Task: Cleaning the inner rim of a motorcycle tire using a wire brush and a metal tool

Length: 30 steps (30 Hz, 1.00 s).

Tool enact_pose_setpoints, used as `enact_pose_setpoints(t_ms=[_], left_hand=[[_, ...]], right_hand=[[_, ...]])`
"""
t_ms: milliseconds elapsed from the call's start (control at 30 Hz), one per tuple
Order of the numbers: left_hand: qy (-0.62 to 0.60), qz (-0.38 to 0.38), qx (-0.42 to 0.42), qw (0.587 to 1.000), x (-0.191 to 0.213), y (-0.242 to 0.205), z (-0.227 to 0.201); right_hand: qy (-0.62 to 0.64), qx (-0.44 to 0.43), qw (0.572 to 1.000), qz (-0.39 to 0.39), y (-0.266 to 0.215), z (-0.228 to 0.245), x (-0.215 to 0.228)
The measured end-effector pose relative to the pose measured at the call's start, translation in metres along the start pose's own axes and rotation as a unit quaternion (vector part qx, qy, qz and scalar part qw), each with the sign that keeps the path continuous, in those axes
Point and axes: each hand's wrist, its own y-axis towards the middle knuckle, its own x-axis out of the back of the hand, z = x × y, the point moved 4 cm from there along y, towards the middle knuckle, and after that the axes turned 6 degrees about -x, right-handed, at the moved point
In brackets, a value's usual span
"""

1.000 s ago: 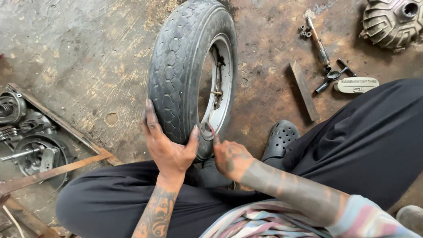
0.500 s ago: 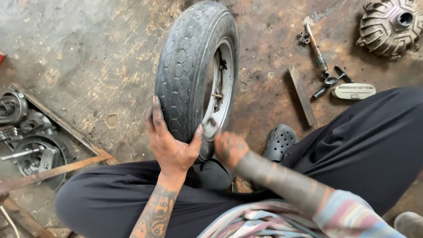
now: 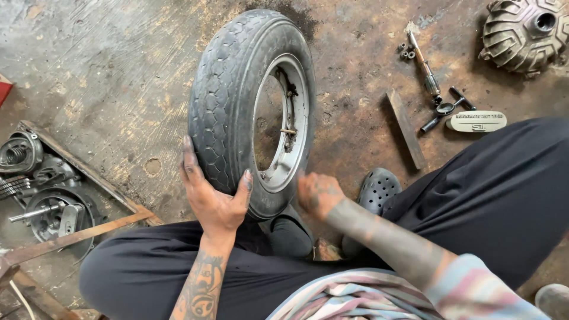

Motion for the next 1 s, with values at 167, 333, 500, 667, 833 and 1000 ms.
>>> enact_pose_setpoints(t_ms=[167, 333, 500, 667, 833, 1000], left_hand=[[-0.006, 0.011, -0.038, 0.999, 0.005, 0.007, 0.013], [-0.027, 0.015, -0.061, 0.998, 0.01, 0.001, 0.043], [-0.047, 0.019, -0.054, 0.997, 0.013, -0.004, 0.055], [-0.039, 0.019, -0.059, 0.997, 0.013, -0.01, 0.053], [-0.024, 0.026, -0.061, 0.998, 0.01, -0.011, 0.049], [-0.021, 0.034, -0.05, 0.998, 0.011, -0.014, 0.045]], right_hand=[[-0.143, 0.037, 0.989, 0.006, -0.022, 0.04, 0.003], [0.057, -0.162, 0.926, 0.335, 0.004, -0.008, -0.023], [0.023, 0.027, 0.995, 0.096, -0.008, 0.036, 0.006], [0.043, -0.402, 0.878, 0.256, 0.012, -0.011, -0.096], [0.044, 0.054, 0.994, 0.085, -0.006, 0.038, -0.01], [-0.005, -0.015, 0.995, 0.098, 0.0, 0.01, -0.032]])
